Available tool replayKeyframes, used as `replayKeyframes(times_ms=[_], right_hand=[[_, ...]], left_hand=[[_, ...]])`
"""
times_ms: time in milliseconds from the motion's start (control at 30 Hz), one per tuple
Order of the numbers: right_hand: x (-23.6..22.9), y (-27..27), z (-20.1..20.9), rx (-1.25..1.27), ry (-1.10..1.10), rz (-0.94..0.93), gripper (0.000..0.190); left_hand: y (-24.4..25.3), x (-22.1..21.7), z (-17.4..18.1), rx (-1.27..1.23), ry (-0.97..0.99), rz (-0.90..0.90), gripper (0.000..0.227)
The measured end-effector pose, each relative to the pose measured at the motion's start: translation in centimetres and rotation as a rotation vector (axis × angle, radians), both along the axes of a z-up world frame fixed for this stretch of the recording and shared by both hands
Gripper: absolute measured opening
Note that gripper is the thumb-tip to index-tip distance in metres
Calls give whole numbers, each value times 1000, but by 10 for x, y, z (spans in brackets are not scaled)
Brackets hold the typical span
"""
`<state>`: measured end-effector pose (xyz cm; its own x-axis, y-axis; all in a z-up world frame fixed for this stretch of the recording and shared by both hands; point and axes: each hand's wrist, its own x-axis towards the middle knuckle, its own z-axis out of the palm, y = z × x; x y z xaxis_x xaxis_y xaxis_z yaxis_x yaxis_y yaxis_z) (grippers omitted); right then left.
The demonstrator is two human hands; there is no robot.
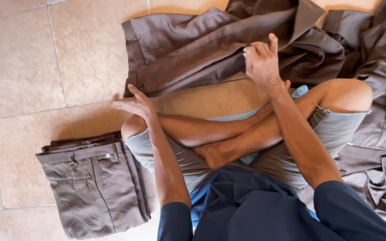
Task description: A person sitting on the floor folds brown trousers and stacks them neatly.
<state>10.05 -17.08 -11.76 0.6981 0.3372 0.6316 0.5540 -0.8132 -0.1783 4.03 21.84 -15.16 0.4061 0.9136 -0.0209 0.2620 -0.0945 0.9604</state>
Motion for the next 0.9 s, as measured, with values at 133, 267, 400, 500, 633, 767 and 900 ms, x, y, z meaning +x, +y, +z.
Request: replayKeyframes(times_ms=[133, 267, 400, 500, 633, 767, 900], right_hand=[[-4, 20, 32, -89, -91, 10, 7], [-9, 45, 71, -92, -122, 105, 9], [-15, 58, 100, -83, -129, 137, 20], [-13, 58, 106, -26, -152, 155, 10], [2, 47, 74, -91, -43, 96, 6], [3, 39, 76, -69, 14, 149, 6], [-11, 43, 115, 80, 3, 248, 5]], left_hand=[[-67, -2, 64, 664, 21, -238, 57], [-149, -5, 90, 631, -175, -1044, 75], [-167, 19, 113, 424, -92, -1161, 63], [-155, 21, 147, 555, -248, -1065, 21], [-123, 14, 169, 822, -282, -894, 19], [-82, 11, 170, 906, -198, -646, 19], [-47, 19, 157, 888, -193, -624, 10]])
